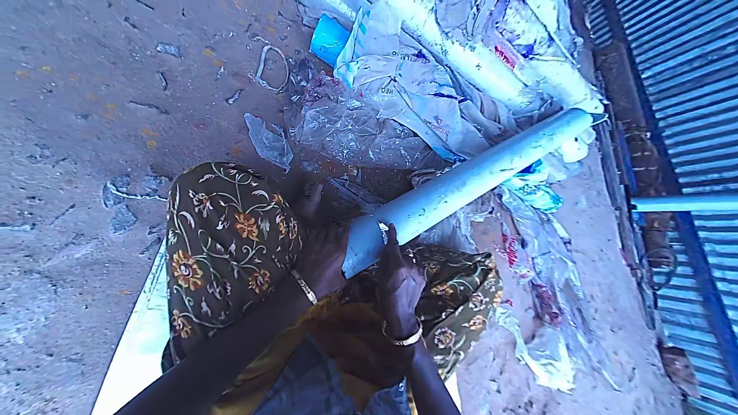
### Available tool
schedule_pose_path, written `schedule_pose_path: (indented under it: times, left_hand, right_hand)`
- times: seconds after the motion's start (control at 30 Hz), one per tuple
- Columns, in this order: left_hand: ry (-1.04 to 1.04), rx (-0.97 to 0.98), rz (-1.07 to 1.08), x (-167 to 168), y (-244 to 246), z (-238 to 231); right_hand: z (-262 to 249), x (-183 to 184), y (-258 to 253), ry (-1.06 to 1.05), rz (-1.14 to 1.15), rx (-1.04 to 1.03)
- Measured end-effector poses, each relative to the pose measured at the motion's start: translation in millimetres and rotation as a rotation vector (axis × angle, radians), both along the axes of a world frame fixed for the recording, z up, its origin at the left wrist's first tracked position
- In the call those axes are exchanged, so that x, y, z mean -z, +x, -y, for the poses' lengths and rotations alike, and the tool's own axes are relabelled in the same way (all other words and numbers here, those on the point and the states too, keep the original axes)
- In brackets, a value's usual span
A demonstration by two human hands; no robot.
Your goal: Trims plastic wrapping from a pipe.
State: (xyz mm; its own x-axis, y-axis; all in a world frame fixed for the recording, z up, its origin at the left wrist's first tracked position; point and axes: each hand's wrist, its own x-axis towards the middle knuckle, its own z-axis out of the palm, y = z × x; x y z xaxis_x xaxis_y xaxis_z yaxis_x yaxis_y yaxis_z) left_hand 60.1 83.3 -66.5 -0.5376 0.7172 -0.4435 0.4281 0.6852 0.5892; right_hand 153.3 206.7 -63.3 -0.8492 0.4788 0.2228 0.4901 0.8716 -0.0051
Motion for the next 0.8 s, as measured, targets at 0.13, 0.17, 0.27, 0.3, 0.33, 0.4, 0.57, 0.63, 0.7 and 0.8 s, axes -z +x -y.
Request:
schedule_pose_path:
  times: [0.13, 0.17, 0.27, 0.3, 0.33, 0.4, 0.57, 0.63, 0.7, 0.8]
  left_hand:
    - [0.002, 0.011, -0.006, -0.2, 0.5, -0.7]
    - [0.004, 0.009, -0.010, 0.3, 0.7, -0.8]
    - [-0.022, 0.016, 0.012, -1.6, -1.2, -1.0]
    - [-0.023, 0.020, 0.010, -1.8, -1.1, -1.2]
    - [-0.018, 0.020, -0.002, -0.9, -0.6, -1.4]
    - [-0.017, 0.012, -0.018, -0.4, 0.5, -1.1]
    - [0.004, -0.006, -0.034, 1.8, 1.7, -0.4]
    - [0.033, -0.032, -0.045, 3.4, 1.4, -0.6]
    - [0.005, -0.041, 0.016, 0.7, -0.9, -1.0]
    - [0.030, -0.055, 0.087, 5.5, -7.9, 0.3]
  right_hand:
    - [-2.3, -1.2, 4.3, -0.039, 0.009, 0.019]
    - [-1.8, -0.9, 4.3, -0.043, 0.006, 0.028]
    - [3.6, 7.3, 7.9, 0.010, -0.045, -0.043]
    - [1.1, 6.6, 8.0, 0.011, -0.044, -0.027]
    - [-4.0, 4.3, 7.0, -0.009, -0.032, 0.011]
    - [-11.3, 2.4, 7.6, -0.044, -0.017, 0.055]
    - [-9.1, 13.6, 23.2, 0.013, -0.078, -0.211]
    - [-46.1, 11.2, 14.3, 0.015, -0.089, -0.077]
    - [-93.4, 1.1, 0.0, -0.011, -0.024, 0.191]
    - [-121.3, -20.8, -13.4, -0.113, 0.103, 0.366]
